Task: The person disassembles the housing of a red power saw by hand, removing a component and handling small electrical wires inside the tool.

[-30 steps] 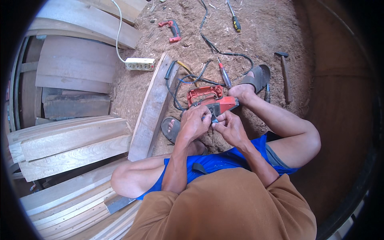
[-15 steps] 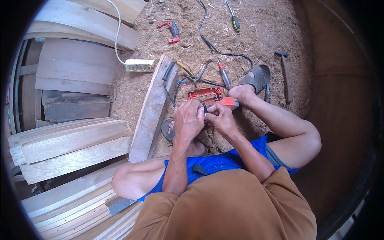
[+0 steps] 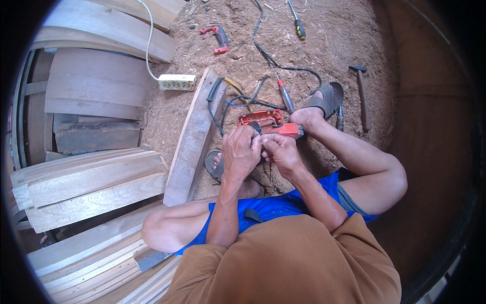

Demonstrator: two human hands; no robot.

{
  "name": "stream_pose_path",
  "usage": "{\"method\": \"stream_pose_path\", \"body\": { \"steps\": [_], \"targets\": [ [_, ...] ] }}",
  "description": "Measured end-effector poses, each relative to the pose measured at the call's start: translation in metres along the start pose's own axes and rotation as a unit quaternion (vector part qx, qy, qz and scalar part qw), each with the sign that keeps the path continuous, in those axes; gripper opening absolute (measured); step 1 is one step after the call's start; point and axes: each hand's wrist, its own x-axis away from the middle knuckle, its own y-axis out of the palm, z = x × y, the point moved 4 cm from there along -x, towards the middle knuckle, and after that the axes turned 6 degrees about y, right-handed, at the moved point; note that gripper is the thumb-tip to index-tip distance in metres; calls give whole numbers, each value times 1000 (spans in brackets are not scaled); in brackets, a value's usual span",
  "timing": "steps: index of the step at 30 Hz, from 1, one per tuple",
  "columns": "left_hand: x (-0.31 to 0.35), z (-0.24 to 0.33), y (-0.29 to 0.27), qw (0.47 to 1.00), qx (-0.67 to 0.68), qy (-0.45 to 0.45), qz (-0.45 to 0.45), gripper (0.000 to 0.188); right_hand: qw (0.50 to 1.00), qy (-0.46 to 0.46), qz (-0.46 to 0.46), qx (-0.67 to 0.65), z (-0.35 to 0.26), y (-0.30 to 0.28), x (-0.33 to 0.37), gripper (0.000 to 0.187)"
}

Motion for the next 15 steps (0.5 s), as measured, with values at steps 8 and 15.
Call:
{"method": "stream_pose_path", "body": {
  "steps": [8,15],
  "targets": [
    [6,3,2,997,73,6,-8,12,977,66,-49,-198,7,-2,-8,11],
    [13,-1,5,990,110,-71,-47,14,985,39,-11,-167,11,-3,-18,11]
  ]
}}
